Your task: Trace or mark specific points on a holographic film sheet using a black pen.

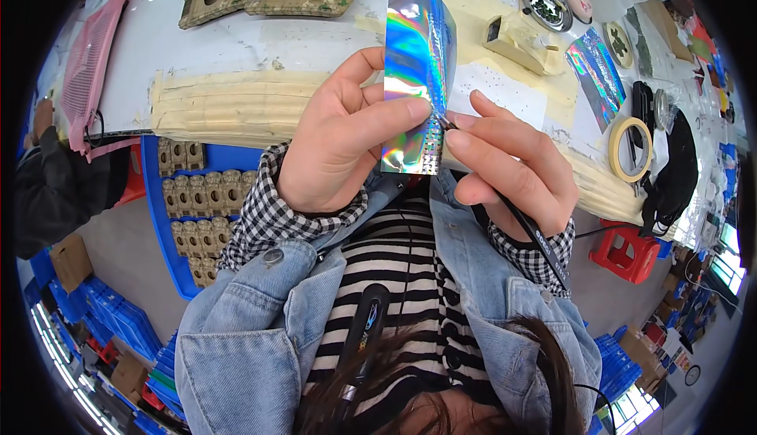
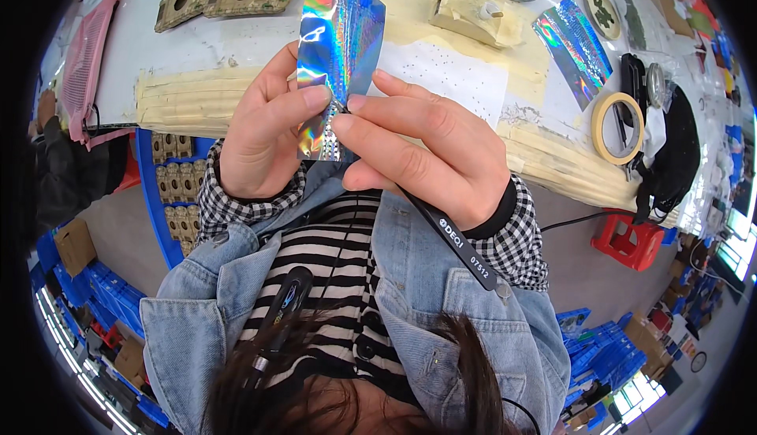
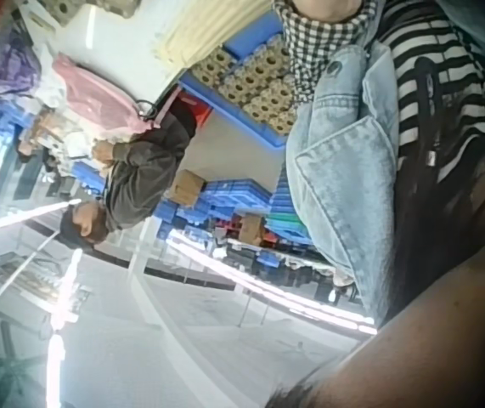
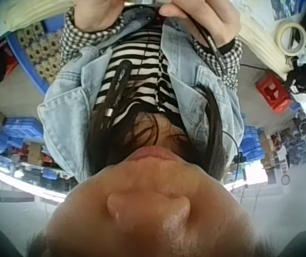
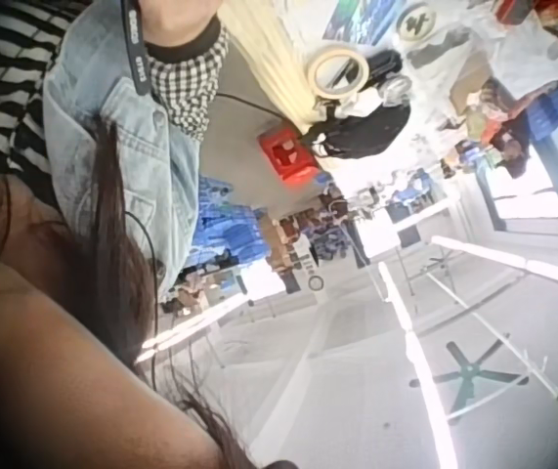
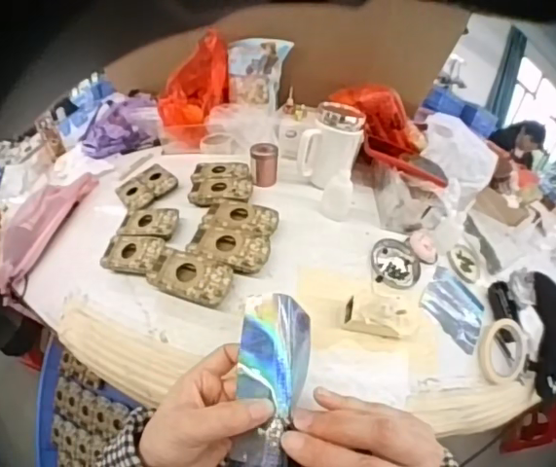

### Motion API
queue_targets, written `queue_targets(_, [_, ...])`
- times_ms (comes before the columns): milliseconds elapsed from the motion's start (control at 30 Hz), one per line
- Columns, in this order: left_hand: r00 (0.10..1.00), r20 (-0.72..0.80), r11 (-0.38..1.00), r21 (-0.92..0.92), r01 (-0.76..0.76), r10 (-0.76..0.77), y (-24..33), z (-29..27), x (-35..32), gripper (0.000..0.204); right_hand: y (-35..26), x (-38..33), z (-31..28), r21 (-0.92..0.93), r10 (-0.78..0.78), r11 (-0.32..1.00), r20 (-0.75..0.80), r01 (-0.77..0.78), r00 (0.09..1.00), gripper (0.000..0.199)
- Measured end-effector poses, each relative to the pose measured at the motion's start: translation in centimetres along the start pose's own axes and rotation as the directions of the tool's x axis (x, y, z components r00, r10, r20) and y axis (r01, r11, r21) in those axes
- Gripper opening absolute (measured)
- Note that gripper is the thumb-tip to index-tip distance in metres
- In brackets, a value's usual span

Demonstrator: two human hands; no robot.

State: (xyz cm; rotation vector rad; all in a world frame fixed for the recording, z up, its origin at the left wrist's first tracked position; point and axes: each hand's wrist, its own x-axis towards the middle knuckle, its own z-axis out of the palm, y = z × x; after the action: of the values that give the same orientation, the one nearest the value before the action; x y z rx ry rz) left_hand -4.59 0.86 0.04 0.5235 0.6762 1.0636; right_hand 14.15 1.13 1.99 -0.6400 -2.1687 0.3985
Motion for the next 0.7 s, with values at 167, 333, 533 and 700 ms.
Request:
queue_targets(167, [1.000,-0.010,1.000,-0.014,-0.004,0.004,0.08,0.19,-0.07,0.046,-0.13,0.06,-0.09,0.017,0.010,1.000,0.011,-0.010,1.000,0.034])
queue_targets(333, [0.996,-0.046,0.997,0.041,-0.071,0.073,0.10,0.47,-0.23,0.044,-0.29,-0.14,-0.01,0.016,0.052,0.999,-0.001,-0.052,0.999,0.036])
queue_targets(533, [0.992,-0.061,0.990,0.102,-0.100,0.107,0.10,0.25,-0.36,0.045,-0.28,-0.17,0.00,-0.001,0.045,0.999,0.017,-0.045,0.999,0.036])
queue_targets(700, [0.992,-0.062,0.988,0.110,-0.106,0.113,-0.02,0.11,-0.29,0.045,-0.13,-0.21,0.07,-0.005,0.029,1.000,0.023,-0.029,0.999,0.036])
